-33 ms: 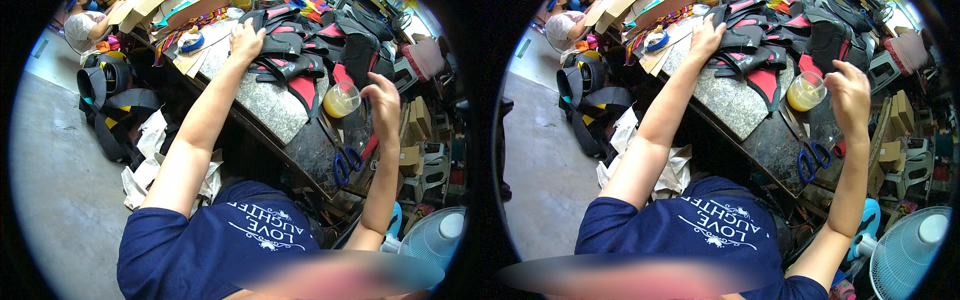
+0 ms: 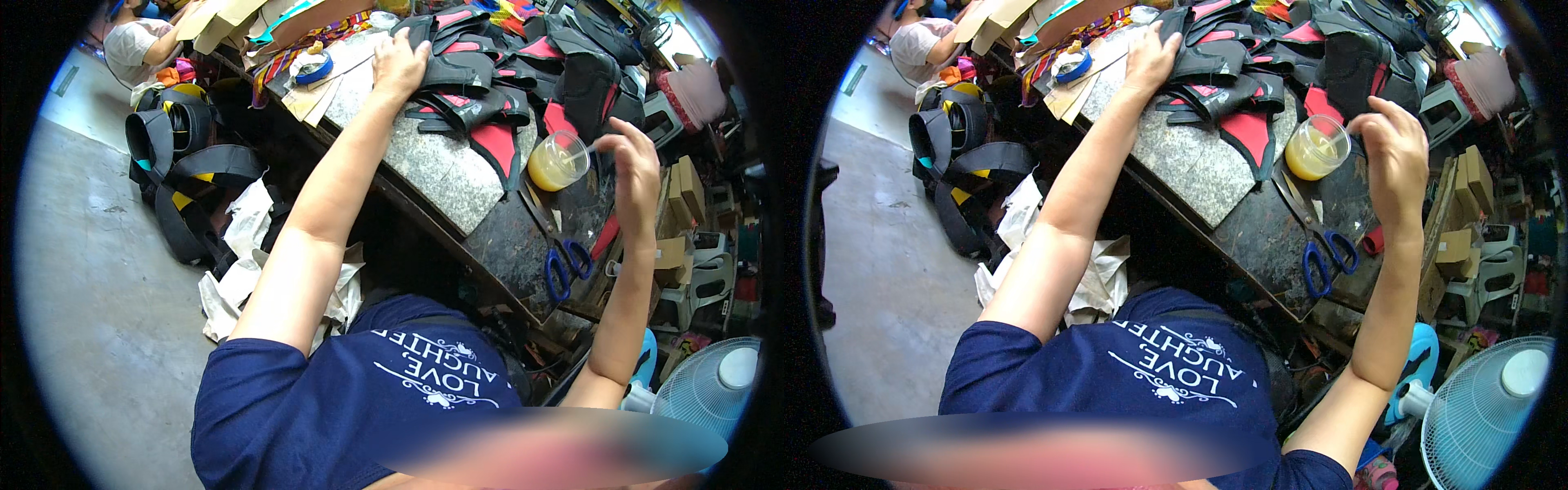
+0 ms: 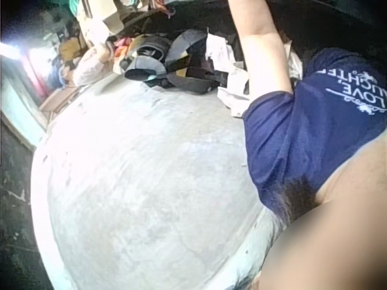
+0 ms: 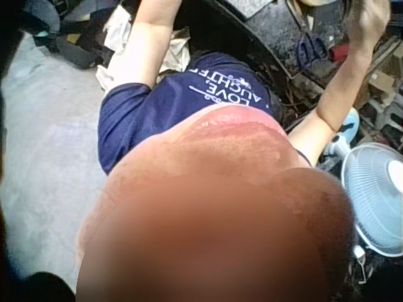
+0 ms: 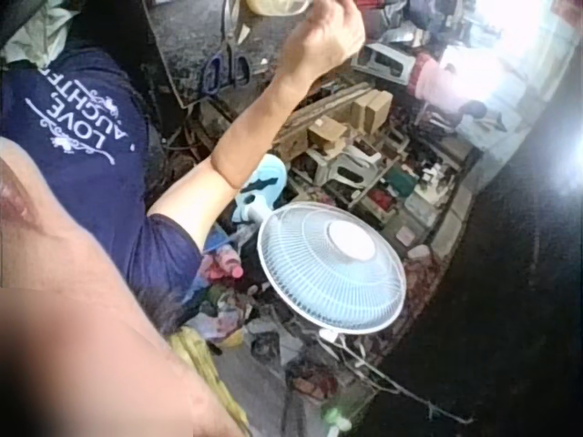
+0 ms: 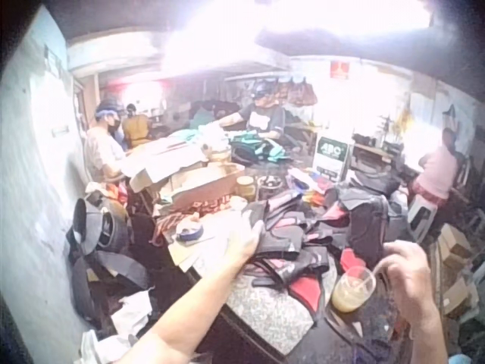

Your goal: The person repeatedly picks up black and red shoe parts, aligns them, and presses them together by hand. They handle multiple similar parts one at a time, turning them over and adjusting edges to fit. The person works at a cluttered table with a small container of yellow liquid nearby but does not visibly use it.

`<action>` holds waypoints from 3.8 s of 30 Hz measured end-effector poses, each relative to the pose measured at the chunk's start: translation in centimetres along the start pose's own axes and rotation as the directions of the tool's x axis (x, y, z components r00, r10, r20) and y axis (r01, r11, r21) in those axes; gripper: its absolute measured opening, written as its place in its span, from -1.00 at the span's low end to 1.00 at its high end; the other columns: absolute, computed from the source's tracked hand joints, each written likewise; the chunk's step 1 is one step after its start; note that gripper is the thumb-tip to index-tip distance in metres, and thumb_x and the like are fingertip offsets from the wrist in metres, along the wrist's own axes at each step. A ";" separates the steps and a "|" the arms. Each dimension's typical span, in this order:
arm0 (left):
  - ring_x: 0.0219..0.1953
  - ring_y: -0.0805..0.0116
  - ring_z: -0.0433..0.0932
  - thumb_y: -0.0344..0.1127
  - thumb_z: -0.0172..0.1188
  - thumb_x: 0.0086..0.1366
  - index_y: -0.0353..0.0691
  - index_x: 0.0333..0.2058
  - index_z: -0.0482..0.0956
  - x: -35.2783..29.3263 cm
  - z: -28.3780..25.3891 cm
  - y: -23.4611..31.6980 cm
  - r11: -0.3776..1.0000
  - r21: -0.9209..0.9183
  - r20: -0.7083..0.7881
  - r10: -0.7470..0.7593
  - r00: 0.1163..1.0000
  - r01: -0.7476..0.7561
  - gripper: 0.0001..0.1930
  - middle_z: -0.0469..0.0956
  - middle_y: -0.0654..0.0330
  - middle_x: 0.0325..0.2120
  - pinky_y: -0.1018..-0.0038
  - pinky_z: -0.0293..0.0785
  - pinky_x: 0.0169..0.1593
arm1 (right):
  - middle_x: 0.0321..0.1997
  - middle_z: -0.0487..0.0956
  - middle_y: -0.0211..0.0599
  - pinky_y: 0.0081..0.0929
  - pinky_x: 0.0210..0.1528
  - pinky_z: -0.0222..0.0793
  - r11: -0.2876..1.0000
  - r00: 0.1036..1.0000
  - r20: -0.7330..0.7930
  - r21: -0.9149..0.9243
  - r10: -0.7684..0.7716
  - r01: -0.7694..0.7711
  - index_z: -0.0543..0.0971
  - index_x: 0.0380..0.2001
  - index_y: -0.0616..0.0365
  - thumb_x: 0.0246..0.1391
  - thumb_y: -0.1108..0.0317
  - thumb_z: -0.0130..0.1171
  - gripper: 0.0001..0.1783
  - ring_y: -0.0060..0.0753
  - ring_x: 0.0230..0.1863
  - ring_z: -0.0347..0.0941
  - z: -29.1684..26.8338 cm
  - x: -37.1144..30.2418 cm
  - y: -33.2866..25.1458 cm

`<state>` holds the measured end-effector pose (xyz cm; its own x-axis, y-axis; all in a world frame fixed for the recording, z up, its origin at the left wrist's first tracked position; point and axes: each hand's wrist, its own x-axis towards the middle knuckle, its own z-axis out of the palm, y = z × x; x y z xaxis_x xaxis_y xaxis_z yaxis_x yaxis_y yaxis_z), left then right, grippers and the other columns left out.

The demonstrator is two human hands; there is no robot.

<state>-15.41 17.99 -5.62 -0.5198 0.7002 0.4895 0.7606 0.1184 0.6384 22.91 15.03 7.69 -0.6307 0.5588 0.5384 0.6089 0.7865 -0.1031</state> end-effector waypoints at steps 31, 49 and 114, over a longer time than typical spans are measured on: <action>-0.21 0.14 0.59 -0.48 0.20 0.09 -0.27 -0.02 0.59 -19.7 -13.6 13.7 0.846 -0.002 0.272 0.513 0.814 -0.533 -0.59 0.61 0.09 -0.19 0.35 0.57 -0.16 | -0.29 0.55 -0.32 -0.51 -0.12 0.55 0.203 0.954 0.161 0.955 0.253 -0.215 -0.35 0.49 -0.05 0.28 0.36 0.15 0.02 -0.56 -0.23 0.54 7.6 -1.7 -10.5; 0.23 0.07 0.41 0.60 -0.16 0.15 -0.40 0.27 0.23 -17.7 -11.4 11.7 -0.165 -0.838 0.471 0.258 0.843 0.519 0.10 0.44 -0.06 0.14 0.14 0.42 0.18 | 0.30 0.40 -0.01 -0.41 0.31 0.26 -0.032 0.930 0.327 0.945 0.166 -0.327 -0.13 0.48 0.17 -0.01 0.52 0.04 -0.01 -0.32 0.20 0.47 3.4 -4.0 -9.7; -0.04 0.09 0.63 -0.47 0.03 0.32 -0.51 0.01 0.48 -18.4 -10.8 11.8 -0.282 -0.627 0.754 0.014 0.657 0.726 -0.68 0.59 -0.08 -0.06 0.12 0.57 0.12 | 0.44 0.27 -0.29 0.18 0.46 -0.39 0.992 0.991 -0.087 0.059 -0.107 0.112 0.51 0.19 -0.33 0.20 -0.47 -0.32 -0.26 -0.06 0.46 0.06 4.5 -6.9 -10.2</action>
<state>-1.03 -1.12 -0.69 -0.0375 0.9924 -0.1168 -0.8360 0.0329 0.5478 18.86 4.30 1.31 -0.6479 0.4470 0.6167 0.5050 0.8582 -0.0914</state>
